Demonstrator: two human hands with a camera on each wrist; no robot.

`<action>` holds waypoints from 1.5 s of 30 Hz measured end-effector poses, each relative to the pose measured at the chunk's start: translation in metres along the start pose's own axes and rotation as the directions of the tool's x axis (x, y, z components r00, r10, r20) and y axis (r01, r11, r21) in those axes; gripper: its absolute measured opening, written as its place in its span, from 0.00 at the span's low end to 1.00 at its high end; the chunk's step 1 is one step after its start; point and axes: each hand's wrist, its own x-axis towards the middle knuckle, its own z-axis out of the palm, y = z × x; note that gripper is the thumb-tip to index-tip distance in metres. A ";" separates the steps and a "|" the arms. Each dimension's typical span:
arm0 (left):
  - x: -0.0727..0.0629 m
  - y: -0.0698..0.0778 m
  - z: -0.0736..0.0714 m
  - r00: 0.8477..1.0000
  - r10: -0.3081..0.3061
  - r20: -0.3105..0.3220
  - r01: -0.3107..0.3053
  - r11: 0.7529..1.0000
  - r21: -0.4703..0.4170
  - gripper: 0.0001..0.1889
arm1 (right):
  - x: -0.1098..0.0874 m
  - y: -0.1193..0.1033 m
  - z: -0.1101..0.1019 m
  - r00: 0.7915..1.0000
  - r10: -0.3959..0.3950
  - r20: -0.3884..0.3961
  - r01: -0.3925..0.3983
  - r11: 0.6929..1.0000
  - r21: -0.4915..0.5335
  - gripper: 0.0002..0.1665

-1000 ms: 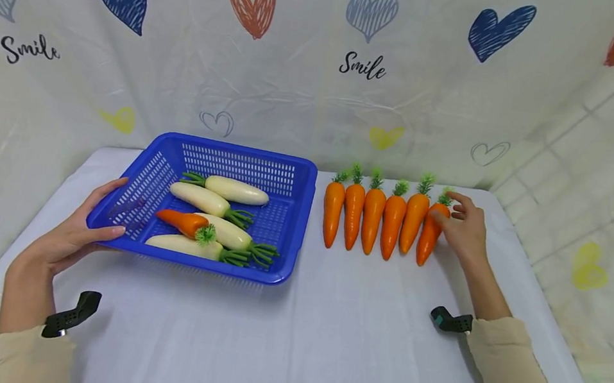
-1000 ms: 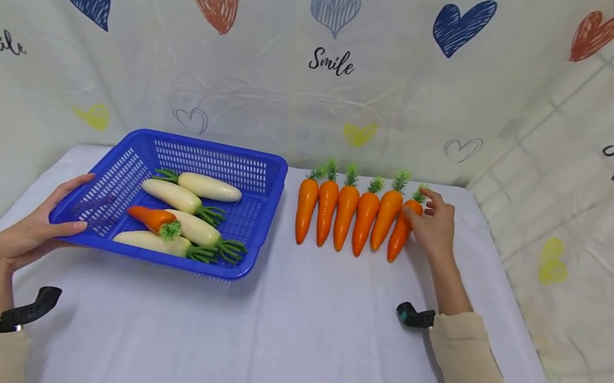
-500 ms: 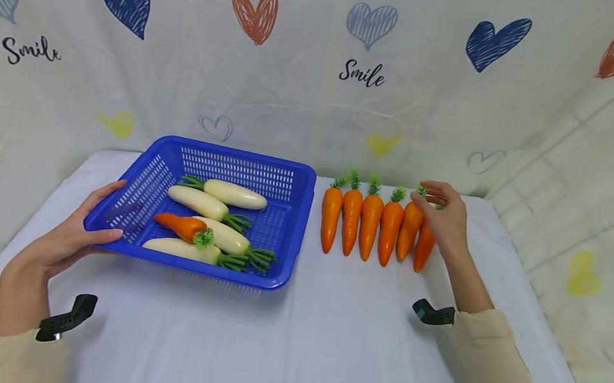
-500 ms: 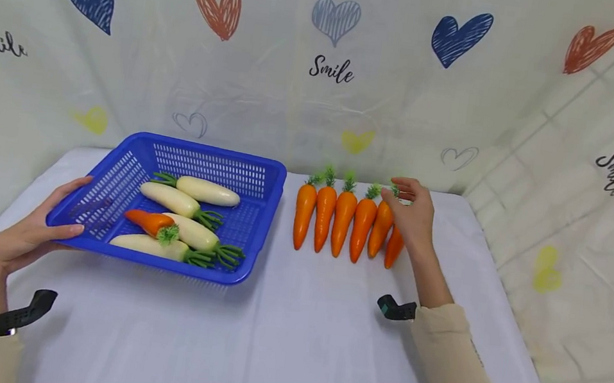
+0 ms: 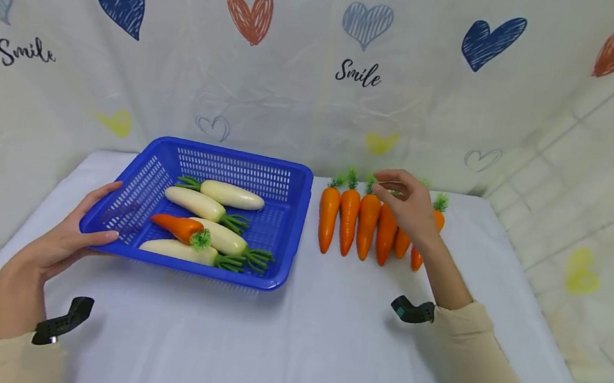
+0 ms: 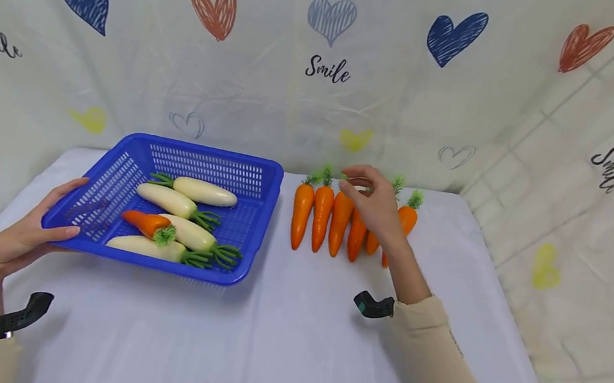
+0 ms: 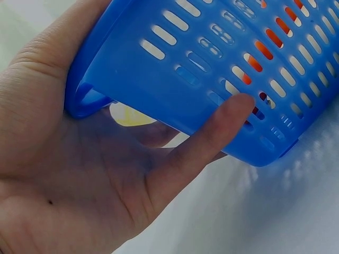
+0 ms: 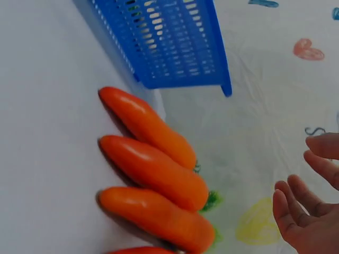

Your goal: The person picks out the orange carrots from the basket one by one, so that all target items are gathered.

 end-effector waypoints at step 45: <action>0.003 -0.005 -0.001 1.000 -0.017 -0.004 0.017 0.999 -0.037 0.48 | -0.004 -0.060 0.099 0.933 -0.155 0.323 0.062 0.958 0.282 0.18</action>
